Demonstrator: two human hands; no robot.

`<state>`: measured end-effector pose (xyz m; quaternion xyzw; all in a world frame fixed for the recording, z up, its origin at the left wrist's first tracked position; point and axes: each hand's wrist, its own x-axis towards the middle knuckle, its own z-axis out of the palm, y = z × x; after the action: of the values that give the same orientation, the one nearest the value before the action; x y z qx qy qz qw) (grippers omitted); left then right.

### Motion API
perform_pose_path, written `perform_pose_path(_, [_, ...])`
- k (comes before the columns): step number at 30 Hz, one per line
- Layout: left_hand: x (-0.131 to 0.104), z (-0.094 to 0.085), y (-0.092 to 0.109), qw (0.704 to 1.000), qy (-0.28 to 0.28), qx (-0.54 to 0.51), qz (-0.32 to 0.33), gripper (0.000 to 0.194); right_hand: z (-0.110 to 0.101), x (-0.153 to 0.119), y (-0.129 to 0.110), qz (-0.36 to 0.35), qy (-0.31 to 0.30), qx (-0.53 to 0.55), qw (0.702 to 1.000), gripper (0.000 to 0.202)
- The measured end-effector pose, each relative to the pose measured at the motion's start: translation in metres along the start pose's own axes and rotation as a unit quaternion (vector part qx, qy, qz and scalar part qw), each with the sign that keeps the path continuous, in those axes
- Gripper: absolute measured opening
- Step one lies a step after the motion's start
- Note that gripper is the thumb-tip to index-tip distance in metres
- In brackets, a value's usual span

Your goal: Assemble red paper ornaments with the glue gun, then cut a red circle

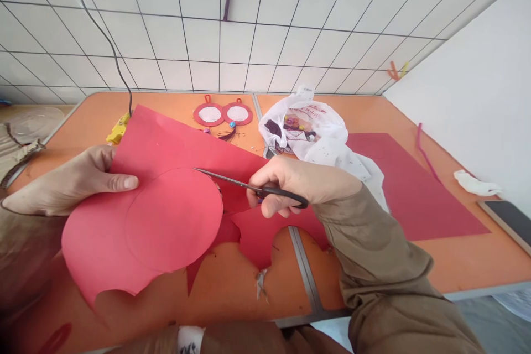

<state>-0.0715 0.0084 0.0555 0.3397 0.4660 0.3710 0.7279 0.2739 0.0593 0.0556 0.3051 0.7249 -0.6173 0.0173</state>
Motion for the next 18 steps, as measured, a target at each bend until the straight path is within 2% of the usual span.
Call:
perform_pose_path(4, [0.000, -0.001, 0.001, 1.000, 0.005, -0.001, -0.007, 0.041, -0.001, 0.001, 0.002, 0.000, -0.001, 0.007, 1.000, 0.050])
perform_pose_path(9, [0.001, -0.001, 0.002, 1.000, 0.015, 0.015, -0.011, 0.042, -0.003, 0.002, 0.004, 0.028, -0.001, 0.019, 0.999, 0.060])
perform_pose_path(14, [0.005, -0.001, 0.005, 0.998, 0.054, 0.015, 0.001, 0.043, -0.002, 0.001, -0.003, -0.036, -0.002, 0.023, 0.999, 0.061])
perform_pose_path(16, [0.007, -0.002, 0.005, 0.998, 0.059, 0.013, 0.012, 0.043, 0.001, -0.001, -0.007, -0.066, 0.029, 0.032, 0.997, 0.059])
perform_pose_path(18, [0.007, -0.004, 0.005, 0.999, 0.046, 0.018, 0.023, 0.042, 0.006, -0.002, -0.012, -0.129, 0.116, 0.044, 0.984, 0.056])
